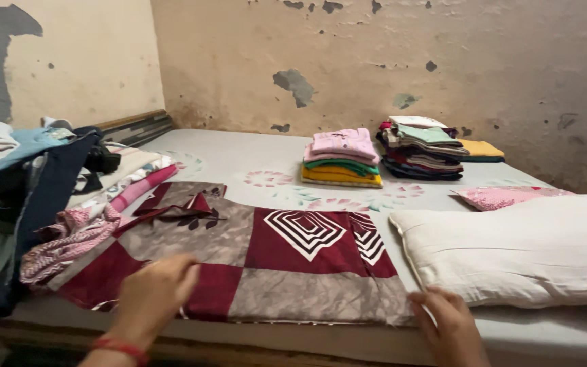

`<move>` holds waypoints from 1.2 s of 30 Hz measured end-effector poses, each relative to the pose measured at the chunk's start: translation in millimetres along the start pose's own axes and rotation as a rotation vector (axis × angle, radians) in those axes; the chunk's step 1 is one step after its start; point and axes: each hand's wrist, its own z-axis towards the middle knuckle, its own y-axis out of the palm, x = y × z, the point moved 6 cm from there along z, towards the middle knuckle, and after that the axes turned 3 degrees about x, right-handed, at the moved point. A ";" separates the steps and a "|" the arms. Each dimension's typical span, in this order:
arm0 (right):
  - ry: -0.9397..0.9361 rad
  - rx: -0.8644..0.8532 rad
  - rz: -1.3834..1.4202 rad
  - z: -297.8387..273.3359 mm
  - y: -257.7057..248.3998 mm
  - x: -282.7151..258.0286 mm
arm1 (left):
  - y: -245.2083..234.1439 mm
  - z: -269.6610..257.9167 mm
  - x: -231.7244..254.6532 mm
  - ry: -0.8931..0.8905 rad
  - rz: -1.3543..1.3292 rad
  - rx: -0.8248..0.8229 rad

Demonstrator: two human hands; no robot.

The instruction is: The person removes a pillow from a pink floral pillowcase and places the case aside. They then unfold a maroon and grey patterned pillowcase, insert the pillow, and fold the case neatly around the pillow. The folded pillow is placed on the bed.

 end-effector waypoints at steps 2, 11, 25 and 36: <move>0.001 -0.067 -0.059 18.8 -7.2 -3.9 | 19.3 8.4 46.2 0.089 -0.190 -0.007; -0.012 -0.681 -0.625 49.4 14.4 60.7 | 137.7 -2.0 240.9 0.348 -0.518 -0.302; 0.315 0.154 0.147 77.5 -23.3 91.5 | 211.6 16.4 289.9 0.108 -0.257 -0.384; 0.319 0.035 0.673 60.6 -14.2 72.6 | 243.4 22.6 269.5 -0.101 -0.415 -0.408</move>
